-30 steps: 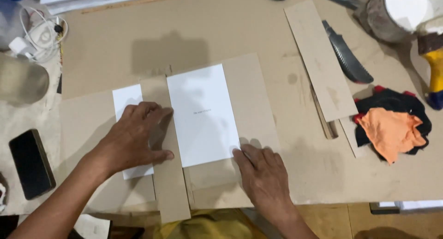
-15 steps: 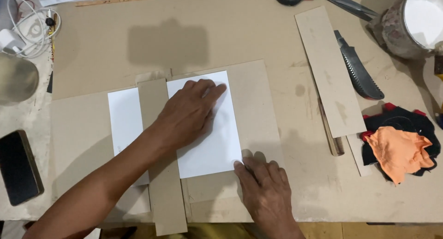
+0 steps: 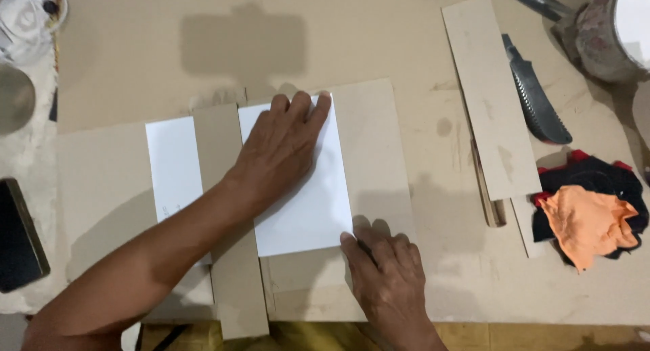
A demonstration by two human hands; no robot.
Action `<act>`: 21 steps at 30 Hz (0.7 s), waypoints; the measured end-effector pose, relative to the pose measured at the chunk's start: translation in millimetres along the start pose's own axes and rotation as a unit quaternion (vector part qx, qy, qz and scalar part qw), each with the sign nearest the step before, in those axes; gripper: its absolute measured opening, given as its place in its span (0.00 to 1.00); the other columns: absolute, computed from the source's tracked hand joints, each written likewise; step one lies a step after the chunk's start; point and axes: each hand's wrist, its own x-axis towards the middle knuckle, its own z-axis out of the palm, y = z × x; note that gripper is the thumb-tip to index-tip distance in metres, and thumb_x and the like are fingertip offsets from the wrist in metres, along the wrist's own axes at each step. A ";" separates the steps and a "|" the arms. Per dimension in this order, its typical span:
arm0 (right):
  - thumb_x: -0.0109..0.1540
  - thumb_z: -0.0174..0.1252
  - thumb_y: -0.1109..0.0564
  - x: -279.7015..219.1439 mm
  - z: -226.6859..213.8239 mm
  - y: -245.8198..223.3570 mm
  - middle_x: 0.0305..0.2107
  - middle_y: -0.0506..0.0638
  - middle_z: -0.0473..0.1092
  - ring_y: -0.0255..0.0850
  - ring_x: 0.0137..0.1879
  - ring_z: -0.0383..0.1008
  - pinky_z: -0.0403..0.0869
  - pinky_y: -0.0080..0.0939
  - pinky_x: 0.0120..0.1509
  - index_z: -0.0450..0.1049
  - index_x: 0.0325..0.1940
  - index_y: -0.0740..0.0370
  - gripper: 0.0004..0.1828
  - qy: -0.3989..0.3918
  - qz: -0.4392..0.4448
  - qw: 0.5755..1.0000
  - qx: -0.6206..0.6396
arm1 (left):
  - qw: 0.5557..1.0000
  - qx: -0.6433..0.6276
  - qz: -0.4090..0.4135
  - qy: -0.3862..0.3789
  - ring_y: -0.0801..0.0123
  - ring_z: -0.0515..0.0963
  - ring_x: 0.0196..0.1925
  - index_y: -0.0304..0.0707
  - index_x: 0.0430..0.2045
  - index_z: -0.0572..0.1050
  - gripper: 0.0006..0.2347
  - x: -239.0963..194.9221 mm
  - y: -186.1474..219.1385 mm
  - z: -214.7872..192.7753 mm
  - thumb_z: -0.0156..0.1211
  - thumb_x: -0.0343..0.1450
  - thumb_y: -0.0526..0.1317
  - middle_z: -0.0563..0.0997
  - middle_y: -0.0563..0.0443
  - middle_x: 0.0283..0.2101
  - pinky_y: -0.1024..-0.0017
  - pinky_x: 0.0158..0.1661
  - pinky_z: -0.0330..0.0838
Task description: Cutting strips of cardboard using a utility knife and a cardboard guide on a work surface.
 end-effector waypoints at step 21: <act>0.62 0.70 0.67 -32.4 -15.8 -6.5 0.48 0.55 0.74 0.47 0.47 0.74 0.76 0.47 0.50 0.79 0.49 0.65 0.12 0.005 0.028 0.995 0.095 | 0.963 -0.249 0.003 -0.100 0.42 0.67 0.48 0.29 0.60 0.67 0.26 12.7 -27.0 -13.8 0.63 0.72 0.48 0.65 0.34 0.57 0.49 0.42 0.72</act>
